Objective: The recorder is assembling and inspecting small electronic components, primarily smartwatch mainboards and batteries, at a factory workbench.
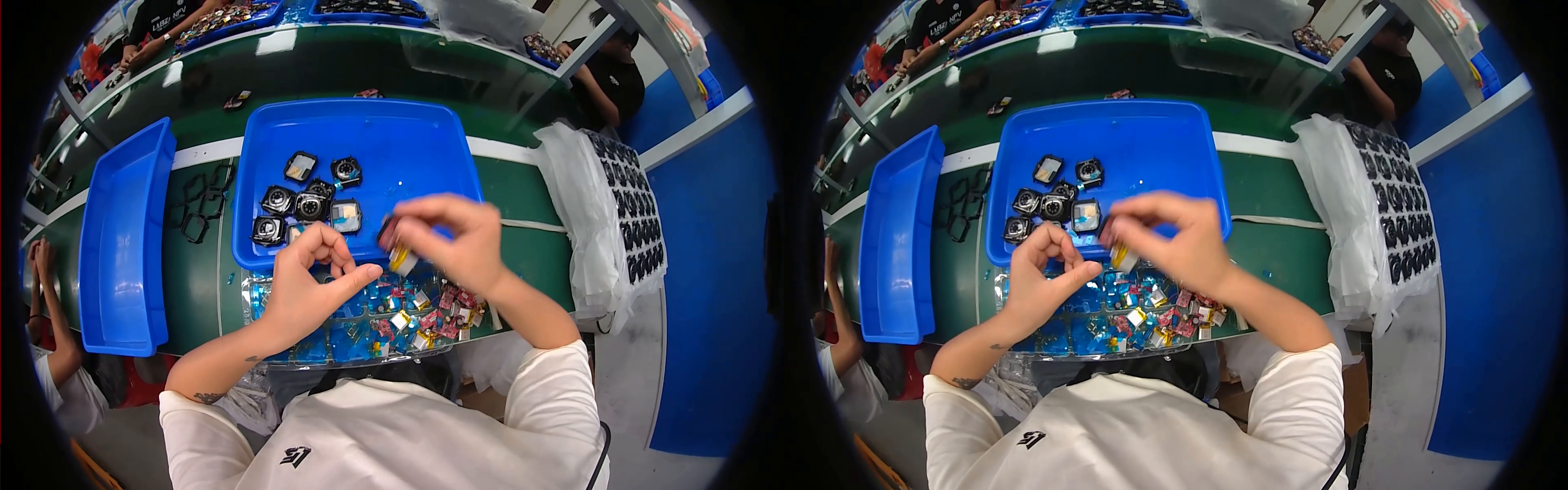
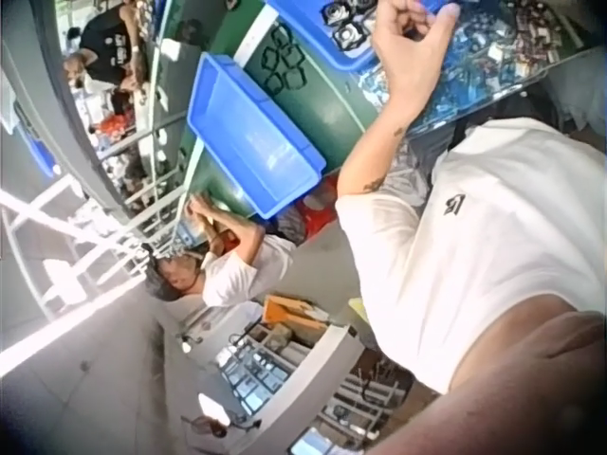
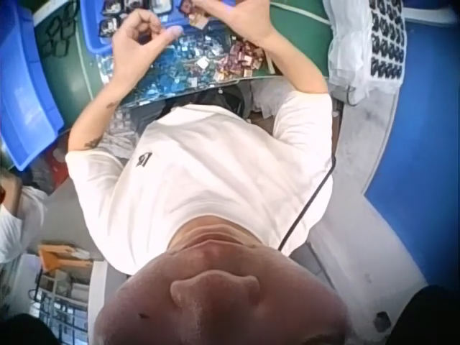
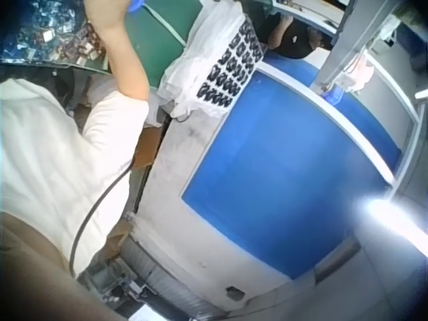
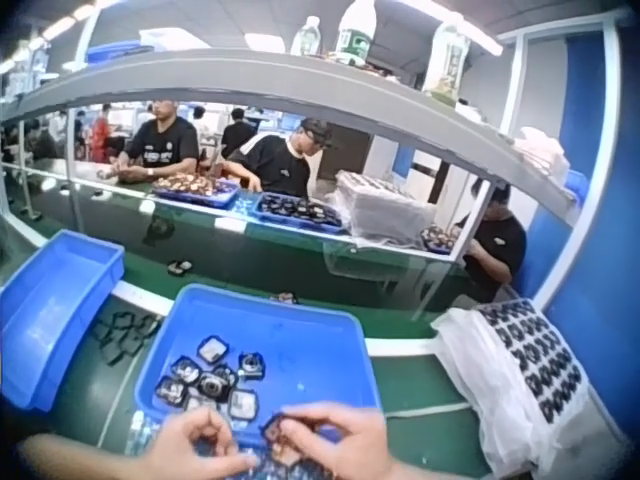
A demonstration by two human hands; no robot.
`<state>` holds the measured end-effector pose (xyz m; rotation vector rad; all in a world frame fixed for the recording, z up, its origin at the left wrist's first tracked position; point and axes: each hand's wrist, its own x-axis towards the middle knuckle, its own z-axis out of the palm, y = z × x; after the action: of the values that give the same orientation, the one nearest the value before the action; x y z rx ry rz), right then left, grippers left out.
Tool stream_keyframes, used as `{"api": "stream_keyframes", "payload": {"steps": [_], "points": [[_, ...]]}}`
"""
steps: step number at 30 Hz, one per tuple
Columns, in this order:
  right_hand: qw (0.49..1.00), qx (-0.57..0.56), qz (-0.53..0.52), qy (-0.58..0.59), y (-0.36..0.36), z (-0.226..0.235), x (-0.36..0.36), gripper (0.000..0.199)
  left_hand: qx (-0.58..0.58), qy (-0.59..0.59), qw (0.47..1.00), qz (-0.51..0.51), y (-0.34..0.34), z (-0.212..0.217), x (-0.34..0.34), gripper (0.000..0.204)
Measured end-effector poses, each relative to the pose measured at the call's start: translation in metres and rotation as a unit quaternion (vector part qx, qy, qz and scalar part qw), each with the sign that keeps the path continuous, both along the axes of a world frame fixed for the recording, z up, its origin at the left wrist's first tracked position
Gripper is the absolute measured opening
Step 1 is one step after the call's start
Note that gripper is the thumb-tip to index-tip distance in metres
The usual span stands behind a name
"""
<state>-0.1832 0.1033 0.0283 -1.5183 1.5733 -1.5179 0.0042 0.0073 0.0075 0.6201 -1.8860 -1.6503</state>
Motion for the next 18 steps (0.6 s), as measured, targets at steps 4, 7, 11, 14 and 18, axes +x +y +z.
{"api": "stream_keyframes", "payload": {"steps": [4, 7, 11, 14, 18], "points": [[0.989, -0.072, -0.116, -0.063, -0.055, 0.019, -0.08, 0.014, -0.051, -0.008, 0.999, 0.01, 0.001, -0.006, 0.006, 0.022], [0.949, -0.029, -0.314, -0.012, -0.077, 0.001, -0.18, 0.015, -0.043, 0.015, 0.999, 0.002, 0.003, -0.001, -0.002, 0.02], [0.841, 0.086, -0.52, 0.121, -0.09, -0.054, -0.263, 0.018, -0.038, 0.038, 0.999, 0.004, 0.0, -0.007, -0.003, 0.023], [0.797, 0.154, -0.565, 0.149, -0.081, -0.078, -0.308, 0.019, -0.049, 0.028, 0.998, -0.013, -0.002, -0.002, -0.005, 0.025], [0.811, 0.129, -0.525, 0.224, -0.079, -0.065, -0.295, 0.037, -0.062, 0.011, 0.998, -0.007, -0.004, -0.011, -0.006, 0.032]]}}
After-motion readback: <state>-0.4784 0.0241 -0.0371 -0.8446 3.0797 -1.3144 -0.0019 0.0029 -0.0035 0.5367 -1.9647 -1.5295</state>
